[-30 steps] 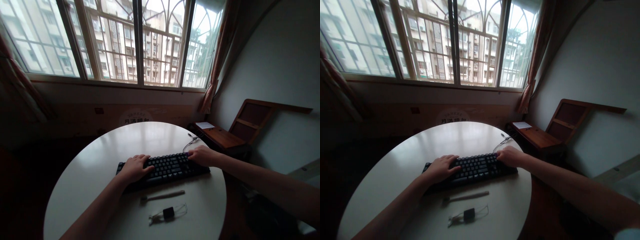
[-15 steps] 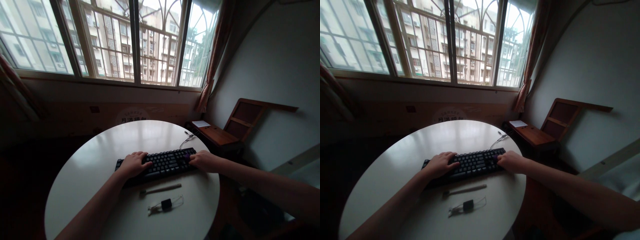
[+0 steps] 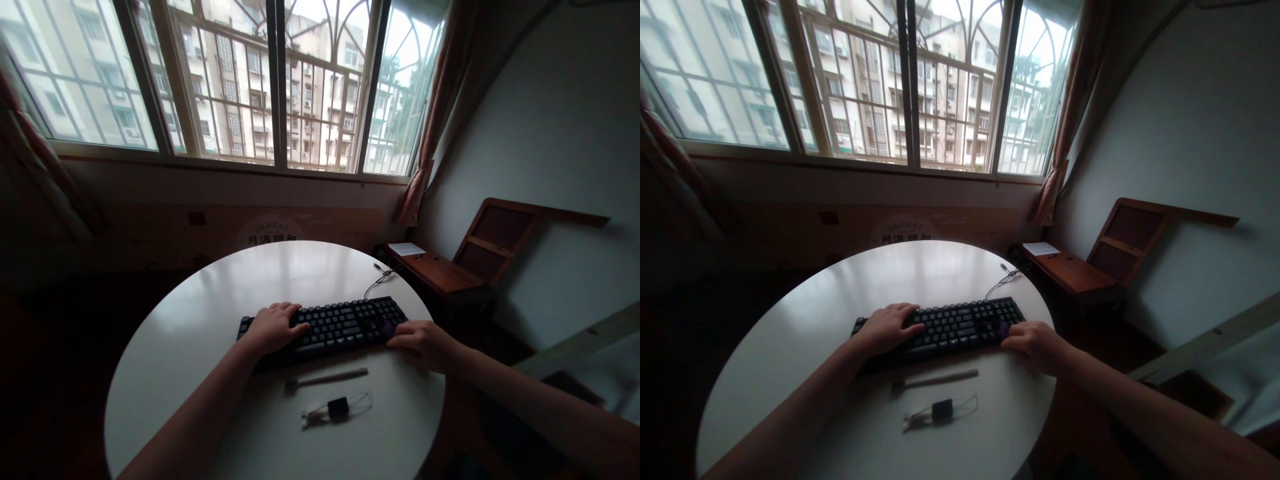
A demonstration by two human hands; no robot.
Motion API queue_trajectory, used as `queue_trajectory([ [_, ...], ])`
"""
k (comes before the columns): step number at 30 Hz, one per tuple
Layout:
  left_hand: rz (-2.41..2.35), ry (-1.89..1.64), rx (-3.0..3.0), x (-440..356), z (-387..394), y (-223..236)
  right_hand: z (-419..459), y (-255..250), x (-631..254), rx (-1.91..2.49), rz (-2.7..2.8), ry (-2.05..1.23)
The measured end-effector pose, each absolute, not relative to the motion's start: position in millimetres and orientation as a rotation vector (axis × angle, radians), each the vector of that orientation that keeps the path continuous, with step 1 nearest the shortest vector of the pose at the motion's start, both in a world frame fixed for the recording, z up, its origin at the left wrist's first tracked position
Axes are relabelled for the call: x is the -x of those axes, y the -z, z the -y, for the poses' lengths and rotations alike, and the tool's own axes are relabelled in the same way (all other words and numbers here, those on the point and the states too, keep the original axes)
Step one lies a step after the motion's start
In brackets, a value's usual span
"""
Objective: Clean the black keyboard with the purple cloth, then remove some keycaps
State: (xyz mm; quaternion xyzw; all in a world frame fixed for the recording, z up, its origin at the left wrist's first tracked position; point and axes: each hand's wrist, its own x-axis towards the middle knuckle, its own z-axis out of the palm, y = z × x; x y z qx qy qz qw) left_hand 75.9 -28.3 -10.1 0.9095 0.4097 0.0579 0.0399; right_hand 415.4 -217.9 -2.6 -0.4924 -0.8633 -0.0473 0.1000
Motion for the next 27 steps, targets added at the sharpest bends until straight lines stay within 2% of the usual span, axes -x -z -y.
queue_trajectory([
  [4, -1.259, -0.167, -2.806, -76.1, 29.0, 8.5, 215.2, 9.2, -403.9, 1.277, 2.361, 0.022],
  [10, -1.249, -0.165, -2.806, -75.5, 31.5, 4.9, 192.1, 10.4, -384.4, 1.284, 2.018, 0.122],
  [19, -1.234, -0.182, -2.797, -74.5, 29.6, 7.3, 172.4, -8.9, -384.1, 1.545, 2.487, -0.117],
  [27, -1.245, -0.169, -2.807, -75.1, 30.2, 6.6, 164.6, -15.9, -376.4, 1.591, 2.539, -0.046],
])
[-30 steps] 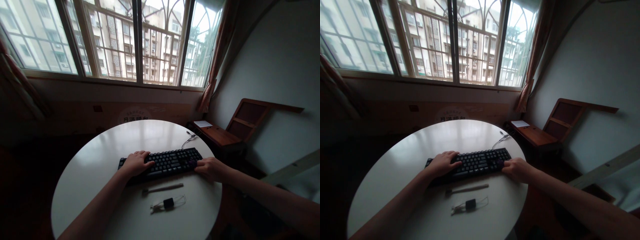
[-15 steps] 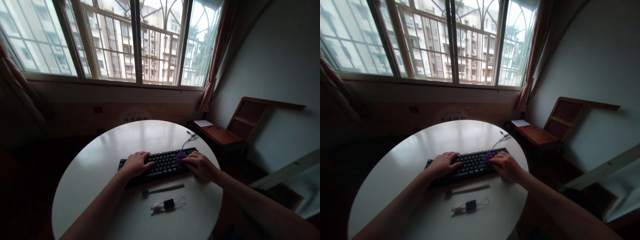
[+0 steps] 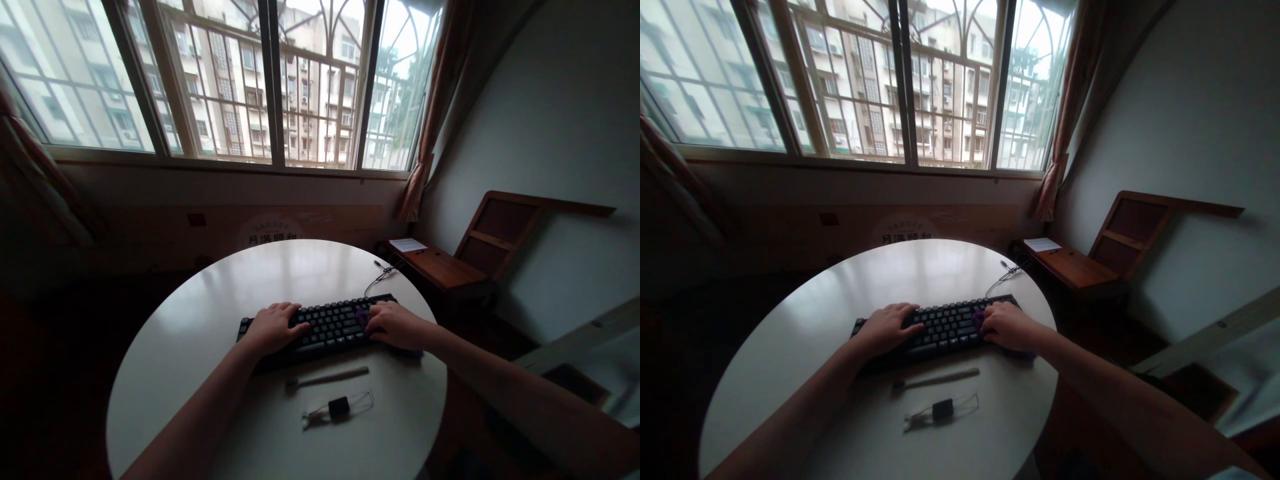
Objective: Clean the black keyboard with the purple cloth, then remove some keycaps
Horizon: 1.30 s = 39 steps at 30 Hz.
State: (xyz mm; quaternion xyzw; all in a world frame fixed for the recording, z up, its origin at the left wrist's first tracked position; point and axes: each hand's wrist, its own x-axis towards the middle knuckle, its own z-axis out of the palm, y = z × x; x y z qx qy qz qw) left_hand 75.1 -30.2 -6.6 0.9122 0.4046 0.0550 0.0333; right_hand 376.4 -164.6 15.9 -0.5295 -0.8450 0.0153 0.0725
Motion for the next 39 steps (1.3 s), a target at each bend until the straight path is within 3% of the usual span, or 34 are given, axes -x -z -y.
queue_trajectory([
  [15, -1.240, -0.204, -2.793, -73.9, 28.2, 8.4, 169.6, -0.7, -392.4, 1.514, 2.316, -0.143],
  [21, -1.238, -0.207, -2.783, -74.1, 28.1, 8.3, 164.1, -3.9, -418.5, 1.661, 1.910, 0.019],
  [26, -1.247, -0.191, -2.788, -74.8, 29.2, 7.4, 176.0, 6.7, -408.5, 1.645, 2.181, -0.102],
  [33, -1.241, -0.186, -2.791, -74.8, 29.5, 5.6, 191.8, 14.5, -395.6, 1.657, 2.175, 0.253],
  [39, -1.250, -0.180, -2.784, -75.3, 29.9, 4.0, 190.0, 49.6, -405.5, 1.590, 1.862, 0.325],
])
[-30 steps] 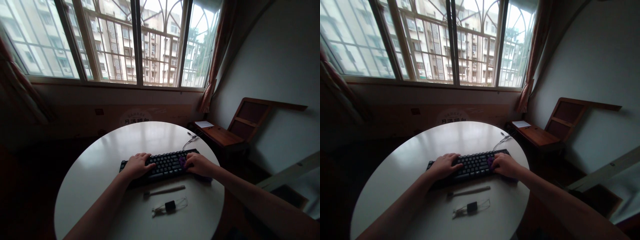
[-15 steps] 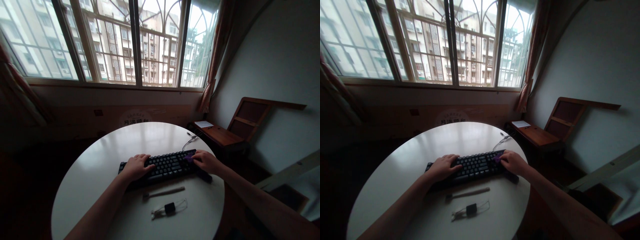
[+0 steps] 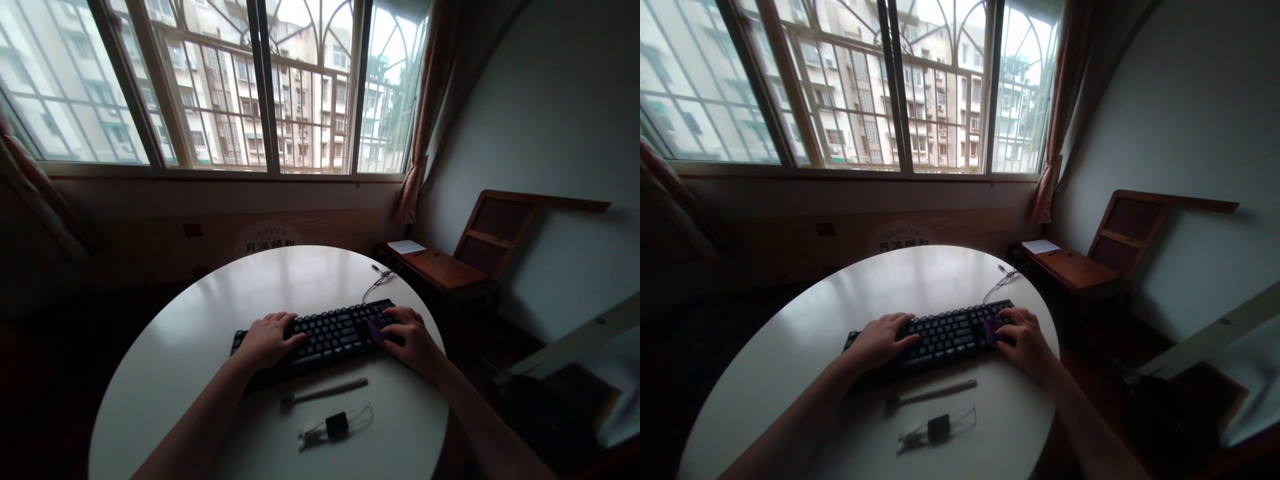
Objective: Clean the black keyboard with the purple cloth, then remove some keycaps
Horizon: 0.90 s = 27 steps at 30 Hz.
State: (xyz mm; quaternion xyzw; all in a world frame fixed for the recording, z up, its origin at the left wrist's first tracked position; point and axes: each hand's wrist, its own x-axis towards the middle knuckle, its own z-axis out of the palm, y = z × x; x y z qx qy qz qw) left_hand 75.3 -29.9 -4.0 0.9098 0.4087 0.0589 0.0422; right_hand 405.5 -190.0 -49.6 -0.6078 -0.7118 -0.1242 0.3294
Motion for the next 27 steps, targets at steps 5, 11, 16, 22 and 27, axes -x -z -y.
queue_trajectory([
  [5, -1.256, -0.156, -2.770, -75.4, 31.3, 2.7, 190.1, 58.6, -413.4, 1.524, 1.810, 0.327],
  [11, -1.261, -0.160, -2.762, -75.6, 31.5, 1.7, 193.0, 49.2, -408.6, 1.530, 1.653, 0.379],
  [16, -1.250, -0.155, -2.762, -75.0, 30.8, 2.1, 181.2, 23.9, -387.7, 1.464, 1.775, 0.375],
  [22, -1.248, -0.145, -2.763, -75.0, 31.2, 0.8, 161.5, 21.9, -373.1, 1.422, 2.069, 0.247],
  [27, -1.246, -0.140, -2.768, -75.4, 31.6, 0.8, 167.6, 31.5, -381.5, 1.471, 2.071, 0.204],
])
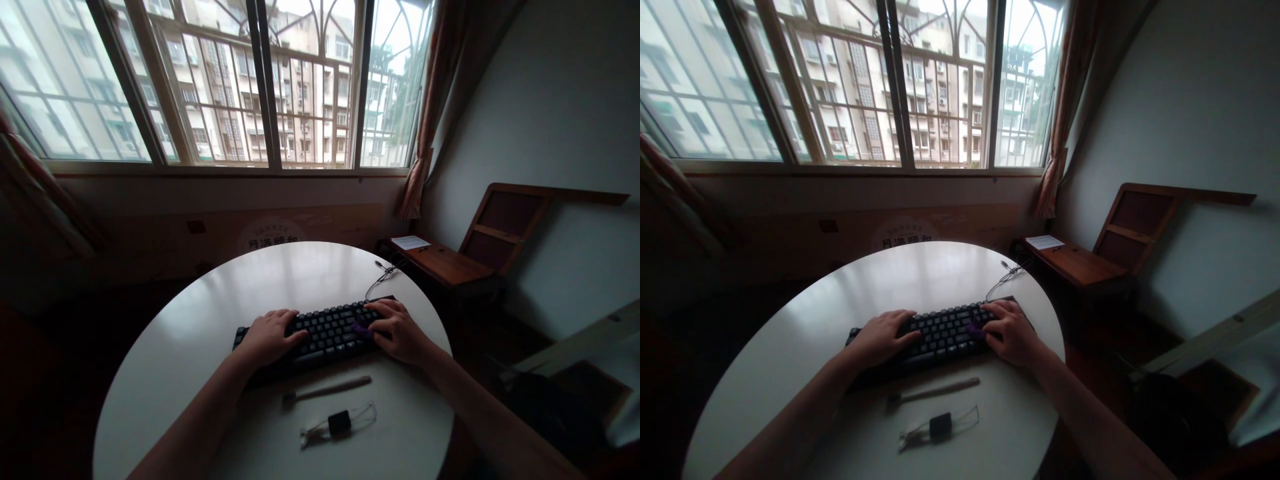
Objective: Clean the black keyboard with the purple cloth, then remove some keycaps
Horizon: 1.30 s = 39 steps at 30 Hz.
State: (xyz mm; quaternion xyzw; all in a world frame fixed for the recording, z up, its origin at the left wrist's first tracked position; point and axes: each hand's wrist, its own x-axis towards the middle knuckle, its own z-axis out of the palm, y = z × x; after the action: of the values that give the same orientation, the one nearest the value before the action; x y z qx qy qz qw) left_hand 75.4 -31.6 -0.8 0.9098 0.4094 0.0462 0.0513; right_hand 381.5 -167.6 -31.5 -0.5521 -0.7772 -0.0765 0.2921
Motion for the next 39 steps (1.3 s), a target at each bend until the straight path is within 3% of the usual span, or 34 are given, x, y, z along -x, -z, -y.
queue_trajectory([
  [16, -1.251, -0.157, -2.771, -75.7, 31.4, 2.0, 168.6, 31.8, -396.1, 1.608, 1.926, 0.270],
  [28, -1.261, -0.143, -2.758, -76.8, 32.1, 0.0, 178.3, 26.4, -390.3, 1.274, 2.065, -0.057],
  [39, -1.258, -0.152, -2.762, -75.5, 30.1, 2.8, 174.5, 34.1, -390.7, 1.372, 2.094, -0.081],
])
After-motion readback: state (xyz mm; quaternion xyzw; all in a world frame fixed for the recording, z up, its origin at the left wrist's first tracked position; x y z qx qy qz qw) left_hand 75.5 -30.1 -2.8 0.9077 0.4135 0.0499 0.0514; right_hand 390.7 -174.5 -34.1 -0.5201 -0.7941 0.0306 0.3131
